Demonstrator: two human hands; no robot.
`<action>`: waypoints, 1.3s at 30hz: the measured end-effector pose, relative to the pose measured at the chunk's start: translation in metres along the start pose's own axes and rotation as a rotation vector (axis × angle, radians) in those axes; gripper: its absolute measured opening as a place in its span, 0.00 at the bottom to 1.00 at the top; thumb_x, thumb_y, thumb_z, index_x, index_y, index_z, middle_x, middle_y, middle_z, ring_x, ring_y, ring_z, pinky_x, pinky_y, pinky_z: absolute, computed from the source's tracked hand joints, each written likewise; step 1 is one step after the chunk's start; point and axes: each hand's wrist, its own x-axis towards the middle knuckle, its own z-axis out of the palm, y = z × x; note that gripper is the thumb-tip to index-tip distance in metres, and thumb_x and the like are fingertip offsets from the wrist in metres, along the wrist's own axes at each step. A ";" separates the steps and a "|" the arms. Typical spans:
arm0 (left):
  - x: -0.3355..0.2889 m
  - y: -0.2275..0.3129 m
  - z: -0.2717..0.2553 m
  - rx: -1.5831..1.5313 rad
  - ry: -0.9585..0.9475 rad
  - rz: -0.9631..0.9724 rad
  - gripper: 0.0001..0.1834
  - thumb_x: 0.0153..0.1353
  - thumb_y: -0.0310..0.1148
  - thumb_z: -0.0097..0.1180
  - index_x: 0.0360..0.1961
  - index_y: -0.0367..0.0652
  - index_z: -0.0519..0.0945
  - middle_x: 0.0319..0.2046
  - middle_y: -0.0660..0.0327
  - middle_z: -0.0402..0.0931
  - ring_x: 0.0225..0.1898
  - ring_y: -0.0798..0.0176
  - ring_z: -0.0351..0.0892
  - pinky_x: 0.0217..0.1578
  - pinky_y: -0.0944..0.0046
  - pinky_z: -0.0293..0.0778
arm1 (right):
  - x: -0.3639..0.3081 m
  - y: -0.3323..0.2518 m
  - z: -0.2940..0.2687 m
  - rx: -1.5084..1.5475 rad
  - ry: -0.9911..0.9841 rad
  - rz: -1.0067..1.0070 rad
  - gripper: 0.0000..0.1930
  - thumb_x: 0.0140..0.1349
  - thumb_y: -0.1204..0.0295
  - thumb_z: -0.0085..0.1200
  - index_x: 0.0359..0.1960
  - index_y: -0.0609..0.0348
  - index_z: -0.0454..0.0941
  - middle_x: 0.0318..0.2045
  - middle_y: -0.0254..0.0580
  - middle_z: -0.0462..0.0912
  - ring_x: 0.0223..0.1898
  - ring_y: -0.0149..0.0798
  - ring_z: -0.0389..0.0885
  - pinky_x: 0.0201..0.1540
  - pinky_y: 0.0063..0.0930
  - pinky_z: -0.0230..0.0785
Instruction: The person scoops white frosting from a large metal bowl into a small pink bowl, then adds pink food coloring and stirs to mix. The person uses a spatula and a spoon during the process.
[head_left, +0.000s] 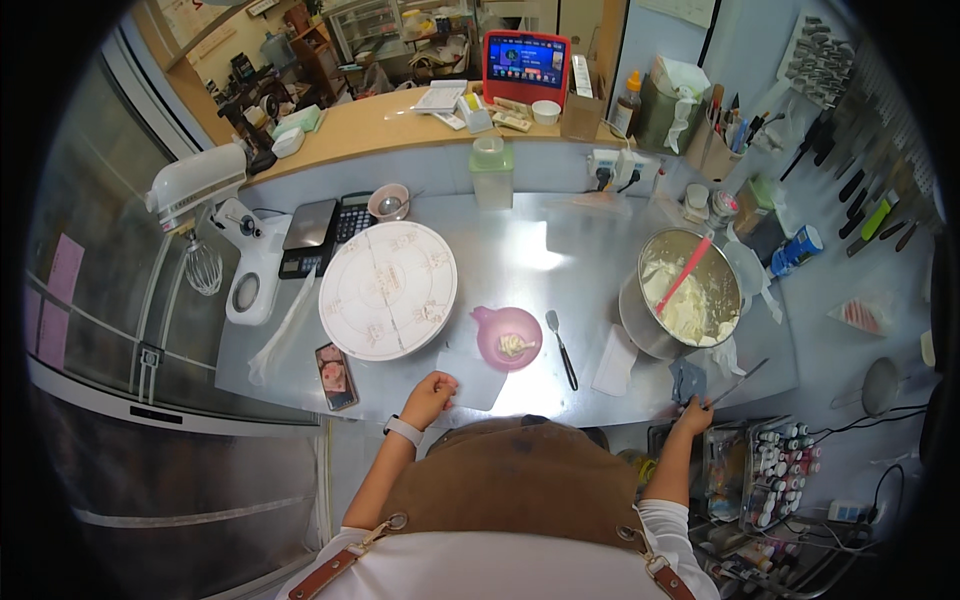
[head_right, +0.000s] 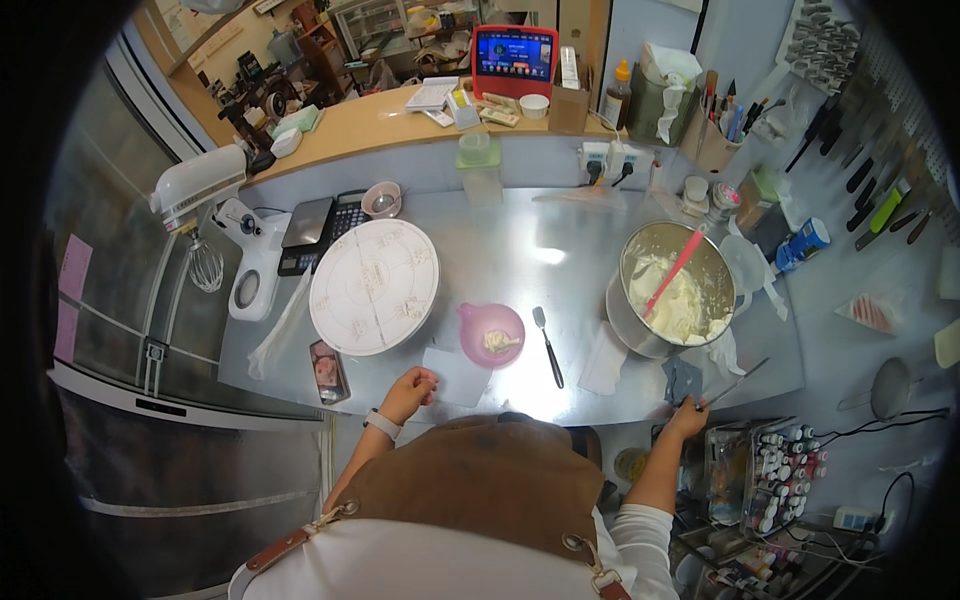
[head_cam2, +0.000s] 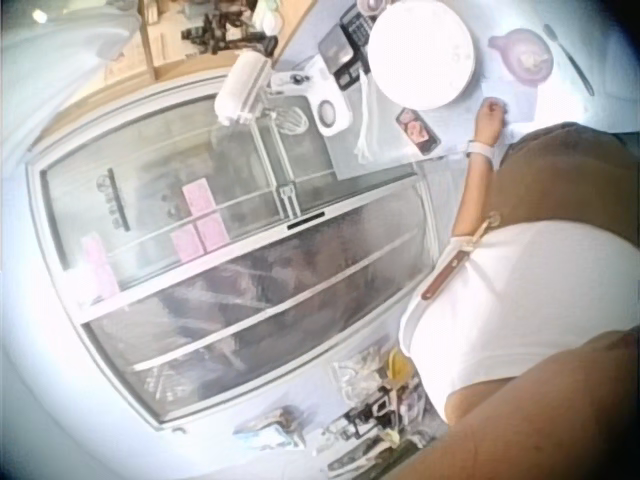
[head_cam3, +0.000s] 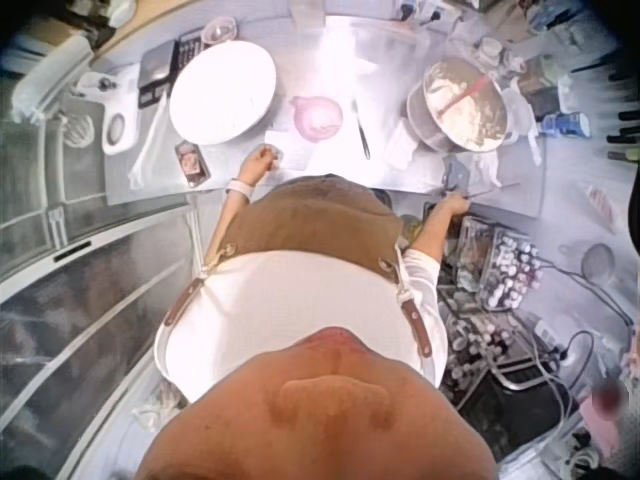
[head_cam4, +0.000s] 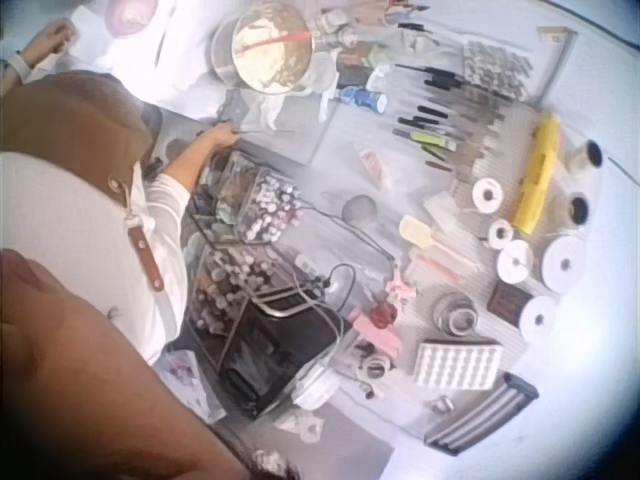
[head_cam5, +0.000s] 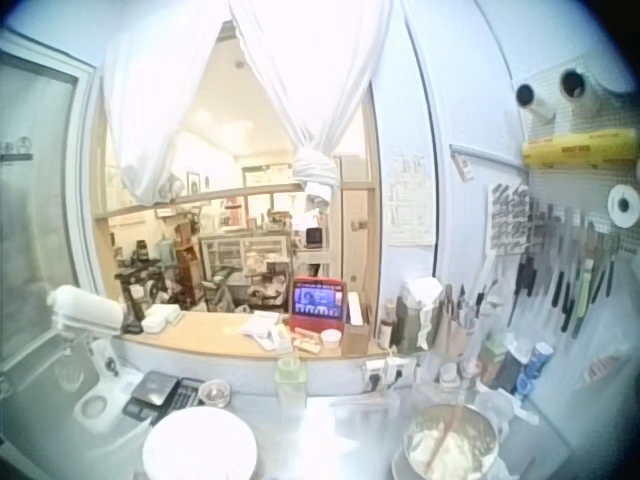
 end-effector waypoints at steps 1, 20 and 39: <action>0.003 0.005 0.002 0.003 -0.026 0.009 0.08 0.63 0.31 0.54 0.41 0.40 0.76 0.31 0.64 0.75 0.25 0.72 0.72 0.28 0.72 0.71 | 0.002 0.000 0.002 -0.151 0.013 -0.037 0.18 0.58 0.71 0.61 0.49 0.63 0.77 0.29 0.46 0.82 0.16 0.34 0.74 0.12 0.31 0.60; -0.014 0.121 0.071 0.016 -0.872 0.257 0.27 0.69 0.36 0.52 0.67 0.45 0.62 0.65 0.61 0.62 0.65 0.59 0.65 0.62 0.60 0.63 | -0.211 -0.268 -0.120 0.530 -1.234 0.052 0.13 0.51 0.79 0.64 0.36 0.58 0.74 0.19 0.29 0.70 0.15 0.24 0.65 0.17 0.19 0.57; -0.015 0.120 0.029 -0.698 -0.562 0.065 0.23 0.69 0.33 0.51 0.62 0.35 0.65 0.51 0.57 0.75 0.49 0.63 0.77 0.51 0.61 0.72 | -0.326 -0.317 -0.035 0.314 -1.775 -0.126 0.14 0.70 0.76 0.48 0.56 0.64 0.70 0.37 0.37 0.82 0.29 0.23 0.75 0.32 0.18 0.70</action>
